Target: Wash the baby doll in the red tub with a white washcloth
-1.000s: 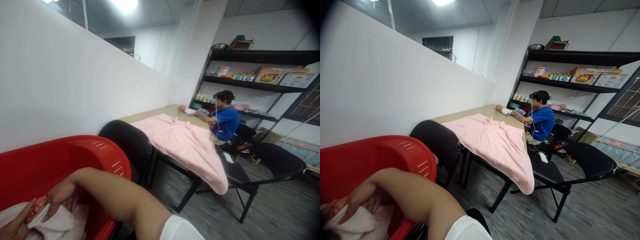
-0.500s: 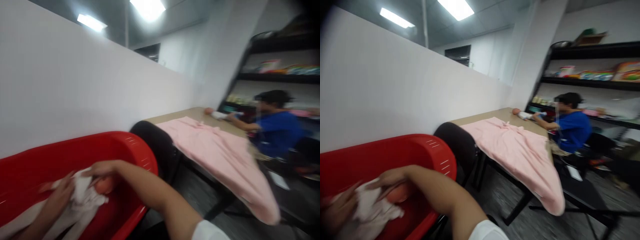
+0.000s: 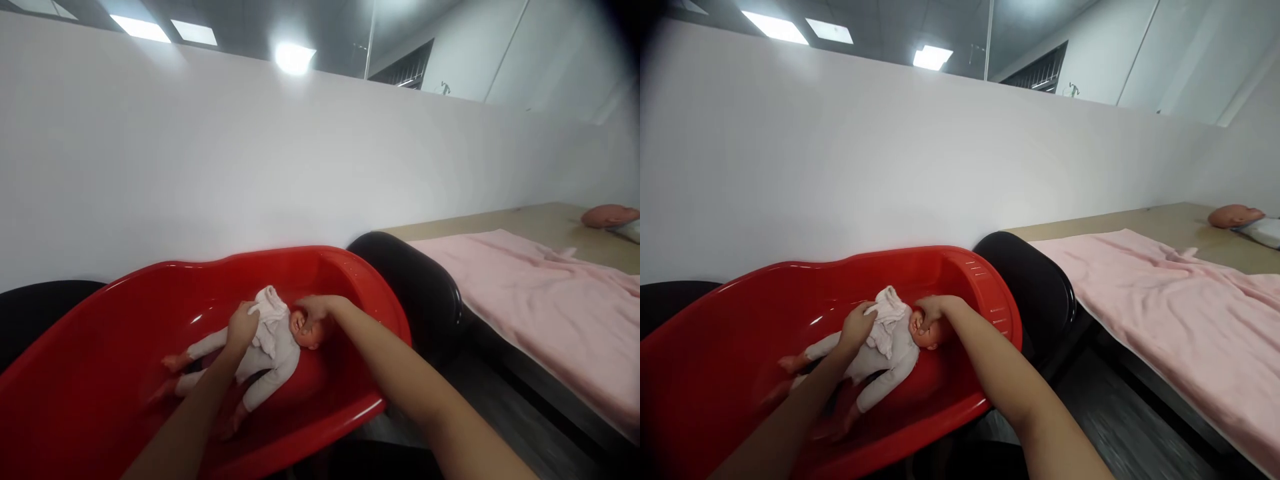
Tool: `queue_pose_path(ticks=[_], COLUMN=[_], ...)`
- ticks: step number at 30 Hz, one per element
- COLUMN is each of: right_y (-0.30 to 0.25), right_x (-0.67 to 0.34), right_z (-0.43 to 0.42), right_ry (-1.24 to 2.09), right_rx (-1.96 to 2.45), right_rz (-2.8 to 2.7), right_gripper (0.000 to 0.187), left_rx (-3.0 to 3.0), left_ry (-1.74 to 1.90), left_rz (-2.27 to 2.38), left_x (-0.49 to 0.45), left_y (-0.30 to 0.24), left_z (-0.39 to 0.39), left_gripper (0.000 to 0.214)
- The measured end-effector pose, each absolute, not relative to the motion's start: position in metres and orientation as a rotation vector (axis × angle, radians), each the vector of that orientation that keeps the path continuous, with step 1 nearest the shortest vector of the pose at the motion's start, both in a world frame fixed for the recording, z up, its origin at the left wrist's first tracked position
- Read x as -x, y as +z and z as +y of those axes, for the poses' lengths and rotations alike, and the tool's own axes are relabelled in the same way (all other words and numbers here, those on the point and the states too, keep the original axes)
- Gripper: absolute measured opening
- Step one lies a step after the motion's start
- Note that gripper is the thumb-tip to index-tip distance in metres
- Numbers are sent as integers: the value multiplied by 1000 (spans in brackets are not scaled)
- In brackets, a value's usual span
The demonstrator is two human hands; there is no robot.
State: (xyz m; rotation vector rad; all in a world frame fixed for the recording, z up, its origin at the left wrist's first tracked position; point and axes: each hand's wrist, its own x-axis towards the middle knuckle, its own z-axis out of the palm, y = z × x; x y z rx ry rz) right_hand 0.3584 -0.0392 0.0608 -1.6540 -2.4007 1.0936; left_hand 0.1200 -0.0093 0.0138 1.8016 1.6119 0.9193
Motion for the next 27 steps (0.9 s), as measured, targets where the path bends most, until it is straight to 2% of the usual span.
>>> queue_pose_path(ticks=[3,6,10,14,17,22,27], right_y=[57,53,48,46,49,54,50], right_x=[-362,-363,-366,-368,-365,-362,-364], right_z=[-34,-29,-25,-21,-22,-24,-18], right_ry=[1353,1532,1479,1429,1428,1358,1501], right_rx=[1728,1713,1720,1743,1731,1778,1736], right_rz=[-2454,-2367,-2368,-2451,-2476,-2510,-2488], right_gripper=[64,67,75,77,79,85,91], left_rx=[-1681,-1467,-1311,-1642,-2020,-2435,-2502], left_ry=[921,813,488,601,703,299,223], left_rz=[1468,1238,976,1022,1055,991,1033], left_x=[-117,-128,-141,-142,-140,-146,-153], left_y=[10,9,12,14,8,-13,-26], left_z=[-8,-20,-38,-37,-31,-32,-35], left_gripper=[34,34,38,42,64,97,113])
